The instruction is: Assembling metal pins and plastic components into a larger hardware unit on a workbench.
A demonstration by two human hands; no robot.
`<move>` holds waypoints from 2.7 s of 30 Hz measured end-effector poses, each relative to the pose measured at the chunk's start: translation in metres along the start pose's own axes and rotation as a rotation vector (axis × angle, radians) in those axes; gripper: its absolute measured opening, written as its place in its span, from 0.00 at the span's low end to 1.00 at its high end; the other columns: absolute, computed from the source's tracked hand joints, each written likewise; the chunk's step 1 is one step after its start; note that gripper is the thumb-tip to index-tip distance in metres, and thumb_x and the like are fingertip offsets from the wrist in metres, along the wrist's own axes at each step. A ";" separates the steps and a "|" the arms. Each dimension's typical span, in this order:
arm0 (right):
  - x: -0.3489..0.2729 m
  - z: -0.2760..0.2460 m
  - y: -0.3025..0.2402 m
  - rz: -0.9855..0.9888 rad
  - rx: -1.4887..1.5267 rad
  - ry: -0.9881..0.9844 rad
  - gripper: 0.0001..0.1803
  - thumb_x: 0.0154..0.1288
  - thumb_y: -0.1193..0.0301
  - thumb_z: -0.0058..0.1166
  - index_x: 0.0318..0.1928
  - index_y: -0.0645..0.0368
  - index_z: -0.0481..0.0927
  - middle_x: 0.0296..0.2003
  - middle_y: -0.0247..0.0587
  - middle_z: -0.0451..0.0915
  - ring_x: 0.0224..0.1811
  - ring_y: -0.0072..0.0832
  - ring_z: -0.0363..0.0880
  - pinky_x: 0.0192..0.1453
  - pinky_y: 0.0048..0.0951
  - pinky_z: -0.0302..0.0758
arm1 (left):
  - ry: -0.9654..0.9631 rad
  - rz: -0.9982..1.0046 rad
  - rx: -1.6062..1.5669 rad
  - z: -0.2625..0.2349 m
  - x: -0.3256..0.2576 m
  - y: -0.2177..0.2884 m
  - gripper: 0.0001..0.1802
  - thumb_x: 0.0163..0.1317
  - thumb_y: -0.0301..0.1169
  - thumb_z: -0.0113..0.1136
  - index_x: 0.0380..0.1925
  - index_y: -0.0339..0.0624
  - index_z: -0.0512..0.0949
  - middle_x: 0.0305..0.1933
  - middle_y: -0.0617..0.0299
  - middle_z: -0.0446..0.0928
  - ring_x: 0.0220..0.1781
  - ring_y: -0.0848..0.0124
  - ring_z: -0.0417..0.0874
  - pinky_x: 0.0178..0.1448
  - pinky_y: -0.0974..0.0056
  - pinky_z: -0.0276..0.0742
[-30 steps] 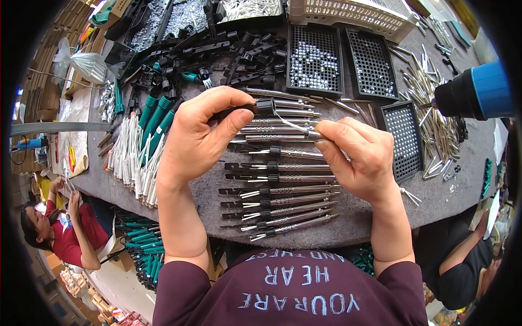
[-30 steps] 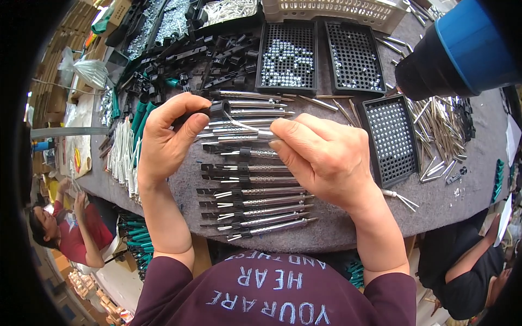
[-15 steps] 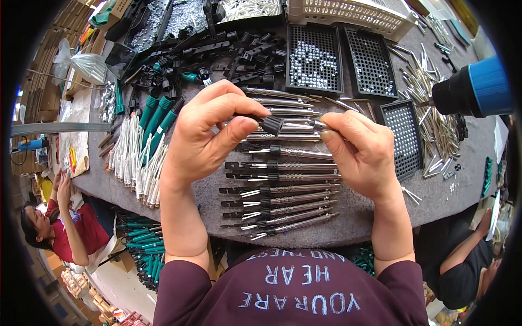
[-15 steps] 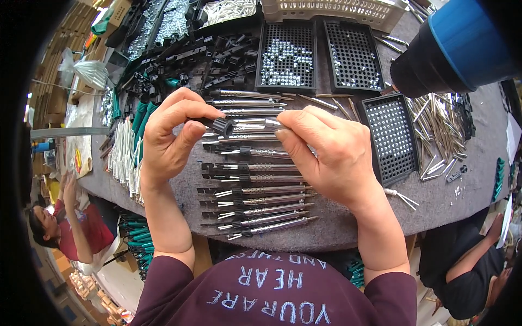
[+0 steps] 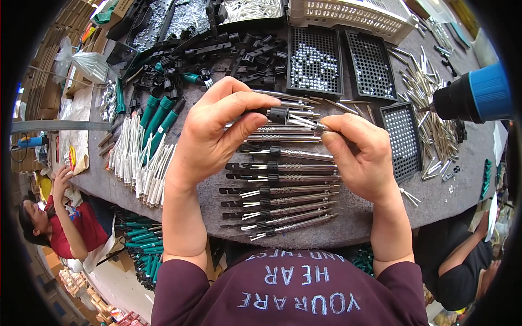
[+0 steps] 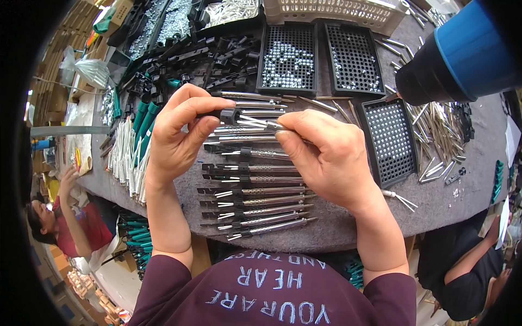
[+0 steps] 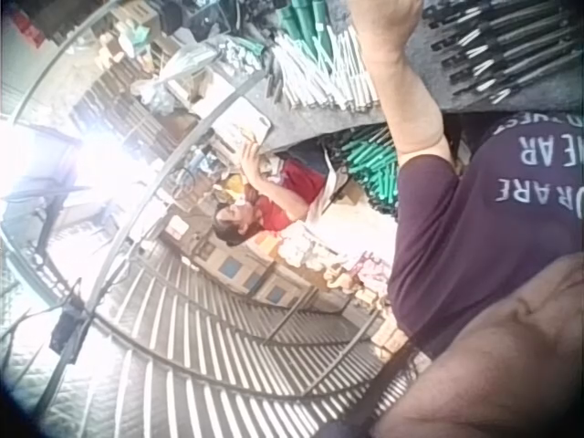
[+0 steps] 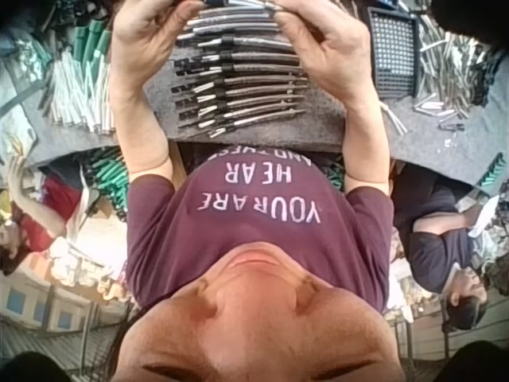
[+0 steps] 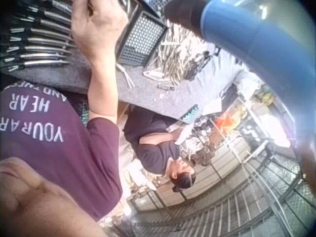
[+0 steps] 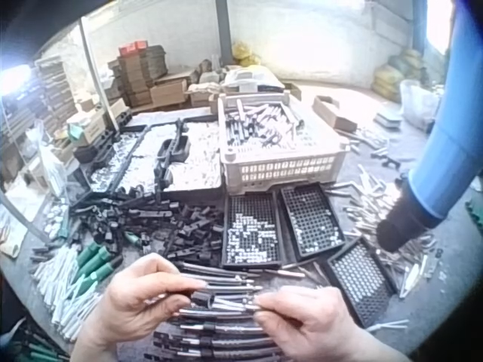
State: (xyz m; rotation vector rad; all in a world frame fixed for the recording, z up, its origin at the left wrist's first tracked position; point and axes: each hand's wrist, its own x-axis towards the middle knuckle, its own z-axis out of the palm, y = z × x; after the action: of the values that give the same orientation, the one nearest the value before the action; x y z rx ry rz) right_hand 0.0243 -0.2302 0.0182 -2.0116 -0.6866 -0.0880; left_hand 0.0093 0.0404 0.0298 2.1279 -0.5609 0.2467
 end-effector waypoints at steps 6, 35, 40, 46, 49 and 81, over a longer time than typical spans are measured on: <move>-0.001 0.000 0.003 0.009 -0.035 0.010 0.08 0.70 0.72 0.68 0.46 0.61 0.88 0.36 0.44 0.88 0.32 0.37 0.89 0.36 0.32 0.82 | 0.022 0.006 -0.045 0.000 0.001 0.001 0.13 0.69 0.27 0.71 0.52 0.38 0.88 0.40 0.59 0.82 0.38 0.67 0.81 0.42 0.65 0.77; -0.003 0.005 0.002 -0.038 -0.048 -0.194 0.08 0.71 0.73 0.65 0.48 0.60 0.85 0.36 0.44 0.87 0.33 0.38 0.88 0.36 0.35 0.81 | -0.151 -0.008 -0.031 0.008 -0.002 0.000 0.11 0.67 0.25 0.72 0.48 0.39 0.87 0.35 0.58 0.81 0.33 0.65 0.82 0.36 0.62 0.78; -0.005 0.010 0.004 -0.027 0.052 -0.134 0.05 0.71 0.74 0.64 0.44 0.60 0.85 0.35 0.47 0.87 0.34 0.45 0.89 0.37 0.38 0.82 | -0.172 0.006 -0.049 0.008 -0.001 0.003 0.11 0.67 0.26 0.72 0.49 0.40 0.87 0.35 0.59 0.81 0.34 0.65 0.82 0.37 0.62 0.78; -0.003 0.005 -0.001 0.049 0.098 -0.152 0.04 0.70 0.76 0.65 0.43 0.62 0.85 0.34 0.47 0.86 0.33 0.44 0.88 0.37 0.37 0.82 | -0.168 -0.004 -0.058 0.009 -0.002 0.002 0.12 0.67 0.26 0.72 0.50 0.40 0.87 0.37 0.59 0.81 0.35 0.64 0.82 0.38 0.62 0.78; -0.005 0.008 0.003 0.021 0.125 -0.145 0.04 0.70 0.77 0.65 0.43 0.62 0.85 0.34 0.47 0.85 0.32 0.43 0.87 0.37 0.36 0.81 | -0.144 0.030 -0.064 0.011 -0.001 0.000 0.14 0.67 0.31 0.74 0.50 0.36 0.88 0.36 0.59 0.82 0.33 0.68 0.80 0.36 0.65 0.74; -0.007 0.014 0.002 0.058 -0.042 -0.267 0.21 0.68 0.73 0.68 0.57 0.57 0.75 0.29 0.43 0.84 0.32 0.46 0.88 0.35 0.41 0.80 | -0.097 -0.137 -0.099 0.017 -0.005 0.007 0.12 0.61 0.17 0.73 0.45 0.34 0.88 0.41 0.57 0.87 0.36 0.72 0.87 0.38 0.69 0.81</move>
State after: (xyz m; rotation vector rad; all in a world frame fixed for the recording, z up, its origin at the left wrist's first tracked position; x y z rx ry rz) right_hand 0.0165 -0.2224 0.0067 -2.1030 -0.7973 0.2056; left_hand 0.0008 0.0249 0.0226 2.0799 -0.4707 0.0386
